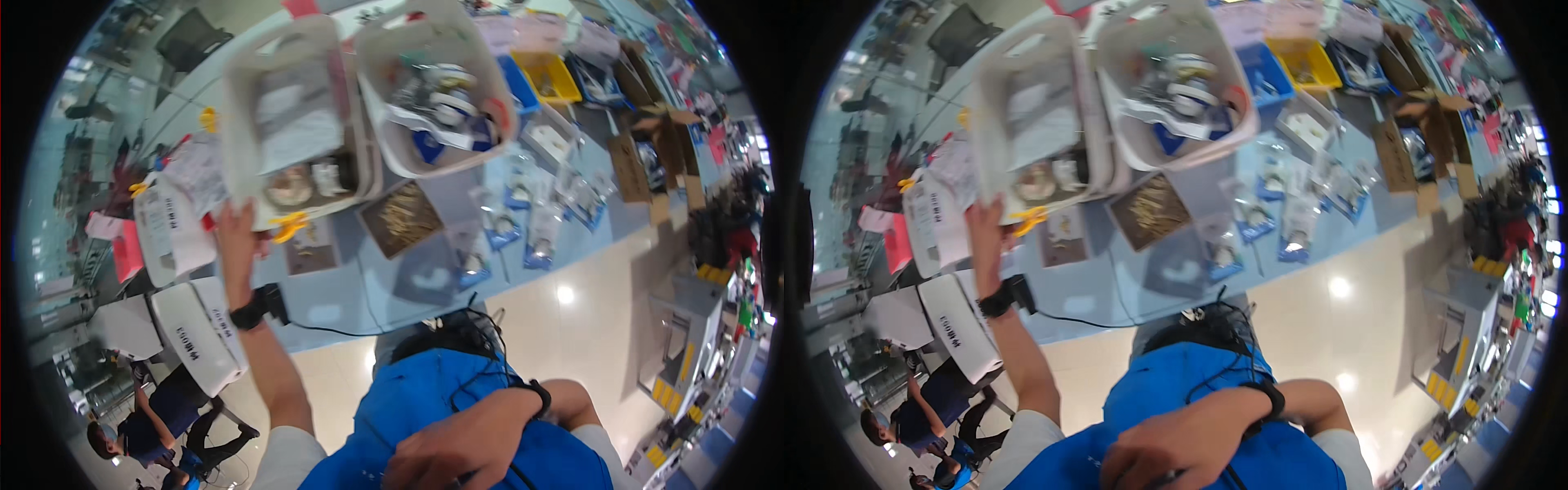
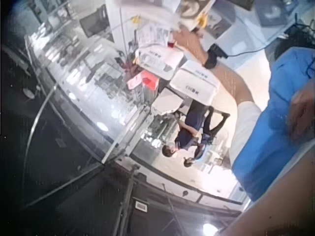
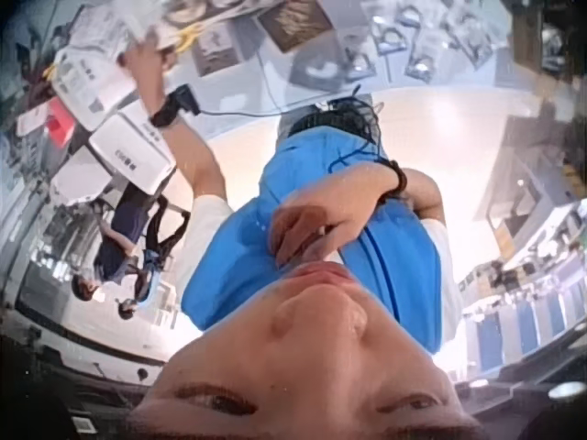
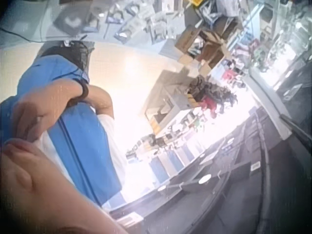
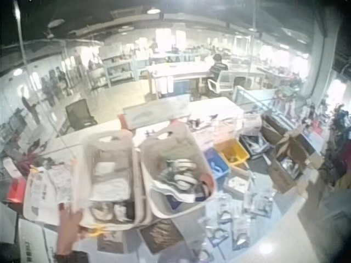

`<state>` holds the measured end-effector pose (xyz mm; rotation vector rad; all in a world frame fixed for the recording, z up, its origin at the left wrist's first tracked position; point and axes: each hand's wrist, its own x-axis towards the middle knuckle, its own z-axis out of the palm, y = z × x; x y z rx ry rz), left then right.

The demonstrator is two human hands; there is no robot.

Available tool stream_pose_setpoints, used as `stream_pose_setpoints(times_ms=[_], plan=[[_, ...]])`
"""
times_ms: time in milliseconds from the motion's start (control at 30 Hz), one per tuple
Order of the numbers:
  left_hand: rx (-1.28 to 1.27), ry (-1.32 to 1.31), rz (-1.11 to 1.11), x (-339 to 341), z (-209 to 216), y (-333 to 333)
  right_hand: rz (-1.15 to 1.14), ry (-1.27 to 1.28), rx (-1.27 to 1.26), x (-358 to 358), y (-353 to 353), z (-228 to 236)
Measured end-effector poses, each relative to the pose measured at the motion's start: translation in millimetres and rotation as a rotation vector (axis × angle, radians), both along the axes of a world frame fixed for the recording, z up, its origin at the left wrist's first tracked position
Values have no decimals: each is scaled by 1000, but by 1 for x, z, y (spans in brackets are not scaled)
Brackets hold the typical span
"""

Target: Sorting small medical components in plastic bags into labeled white bins.

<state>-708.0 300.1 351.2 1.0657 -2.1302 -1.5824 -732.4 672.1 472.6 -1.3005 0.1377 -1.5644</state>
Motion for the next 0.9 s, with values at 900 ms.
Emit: stream_pose_setpoints(times_ms=[900], plan=[[28,5,298,125,37,9,68,63,16,-70,26,-7]])
